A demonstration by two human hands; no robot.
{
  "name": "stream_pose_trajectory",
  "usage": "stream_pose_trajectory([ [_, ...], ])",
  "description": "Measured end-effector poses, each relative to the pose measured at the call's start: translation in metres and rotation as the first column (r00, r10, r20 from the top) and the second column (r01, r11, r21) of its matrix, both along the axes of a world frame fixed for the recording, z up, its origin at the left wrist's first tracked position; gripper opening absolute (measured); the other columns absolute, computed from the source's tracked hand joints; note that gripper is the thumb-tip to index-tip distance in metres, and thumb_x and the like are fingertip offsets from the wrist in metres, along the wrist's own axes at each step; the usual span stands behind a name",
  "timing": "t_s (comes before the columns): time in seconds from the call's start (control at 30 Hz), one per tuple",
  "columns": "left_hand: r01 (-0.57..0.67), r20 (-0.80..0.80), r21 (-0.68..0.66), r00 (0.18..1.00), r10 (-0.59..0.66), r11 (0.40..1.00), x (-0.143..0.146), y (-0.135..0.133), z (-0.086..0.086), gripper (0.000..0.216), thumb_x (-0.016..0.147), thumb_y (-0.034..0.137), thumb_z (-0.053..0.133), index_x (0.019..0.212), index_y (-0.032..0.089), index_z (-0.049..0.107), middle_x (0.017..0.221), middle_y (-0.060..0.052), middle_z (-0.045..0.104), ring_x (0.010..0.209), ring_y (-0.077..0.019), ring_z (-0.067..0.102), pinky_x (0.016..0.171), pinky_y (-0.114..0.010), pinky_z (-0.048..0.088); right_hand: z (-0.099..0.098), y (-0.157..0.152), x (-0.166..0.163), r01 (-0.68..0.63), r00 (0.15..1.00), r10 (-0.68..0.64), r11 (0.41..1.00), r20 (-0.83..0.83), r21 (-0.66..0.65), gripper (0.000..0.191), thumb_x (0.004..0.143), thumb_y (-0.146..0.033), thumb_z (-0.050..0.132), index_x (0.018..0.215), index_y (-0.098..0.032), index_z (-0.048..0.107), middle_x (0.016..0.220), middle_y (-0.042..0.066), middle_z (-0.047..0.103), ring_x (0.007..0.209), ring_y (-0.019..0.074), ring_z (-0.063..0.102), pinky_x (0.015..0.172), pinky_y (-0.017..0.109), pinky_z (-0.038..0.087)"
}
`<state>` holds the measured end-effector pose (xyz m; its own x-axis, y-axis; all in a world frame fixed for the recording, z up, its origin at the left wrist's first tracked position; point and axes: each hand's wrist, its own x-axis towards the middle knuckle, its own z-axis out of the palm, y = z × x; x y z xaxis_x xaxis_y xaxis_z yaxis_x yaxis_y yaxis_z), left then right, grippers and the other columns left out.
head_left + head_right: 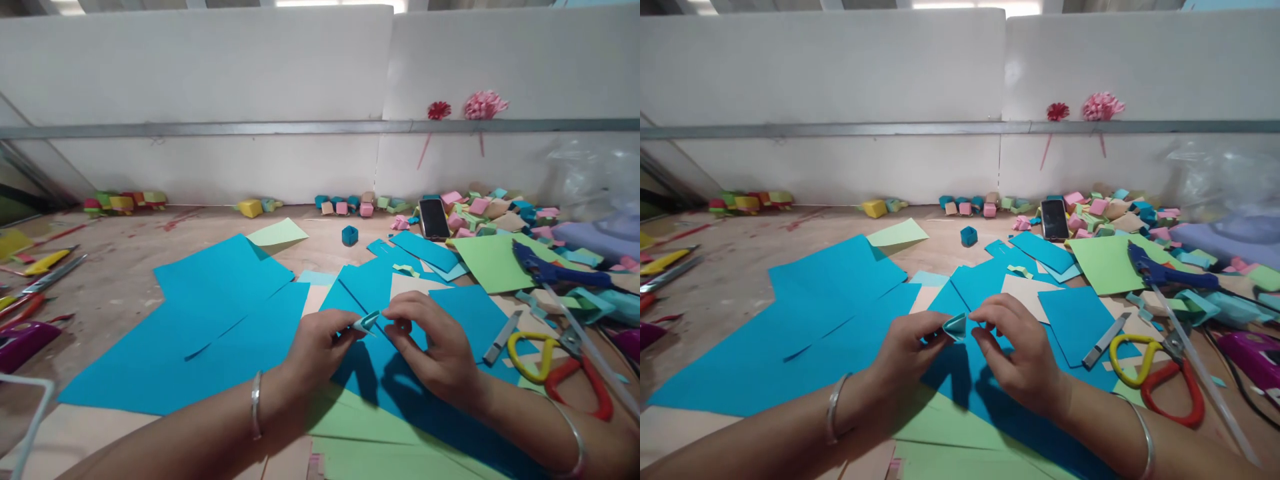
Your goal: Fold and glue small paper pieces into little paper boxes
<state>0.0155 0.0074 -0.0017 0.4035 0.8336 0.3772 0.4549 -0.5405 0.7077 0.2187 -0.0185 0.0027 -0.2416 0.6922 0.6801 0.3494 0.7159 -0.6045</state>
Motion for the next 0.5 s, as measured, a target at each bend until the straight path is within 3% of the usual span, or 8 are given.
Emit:
stream_pose_trajectory([
  [0.13, 0.046, -0.113, 0.111, 0.993, -0.033, 0.993, -0.0027, 0.0012, -0.0055, 0.017, 0.088, 0.027, 0.059, 0.082, 0.022, 0.073, 0.071, -0.004, 0.072, 0.063, -0.0166, 0.062, 0.057, -0.029, 0.044, 0.0016, -0.0011, 0.0012, 0.010, 0.999, -0.014, 0.996, 0.052, 0.085, 0.031, 0.088, -0.006, 0.056, 0.114, -0.022, 0.059, 0.103, 0.008, 0.058, 0.095, 0.0169, 0.057, 0.079, 0.030, 0.051],
  [0.27, 0.056, -0.166, 0.176, 0.986, -0.027, 0.983, -0.0055, 0.0017, -0.0074, 0.018, 0.091, 0.027, 0.056, 0.087, 0.020, 0.072, 0.077, -0.005, 0.072, 0.066, -0.0167, 0.063, 0.059, -0.028, 0.045, 0.0031, 0.0024, 0.0029, 0.035, 0.990, -0.061, 0.980, 0.125, 0.197, 0.020, 0.088, -0.007, 0.058, 0.100, -0.023, 0.063, 0.100, 0.007, 0.060, 0.094, 0.0172, 0.060, 0.077, 0.030, 0.052],
  [0.5, 0.026, -0.188, 0.142, 0.982, 0.001, 0.989, -0.0057, 0.0008, -0.0044, 0.012, 0.087, 0.019, 0.057, 0.083, 0.020, 0.068, 0.077, -0.003, 0.069, 0.068, -0.0155, 0.060, 0.060, -0.027, 0.044, 0.0089, 0.0062, 0.0053, 0.056, 0.982, -0.112, 0.939, 0.151, 0.338, 0.020, 0.085, -0.004, 0.058, 0.094, -0.021, 0.065, 0.093, 0.006, 0.064, 0.081, 0.0156, 0.063, 0.065, 0.027, 0.052],
])
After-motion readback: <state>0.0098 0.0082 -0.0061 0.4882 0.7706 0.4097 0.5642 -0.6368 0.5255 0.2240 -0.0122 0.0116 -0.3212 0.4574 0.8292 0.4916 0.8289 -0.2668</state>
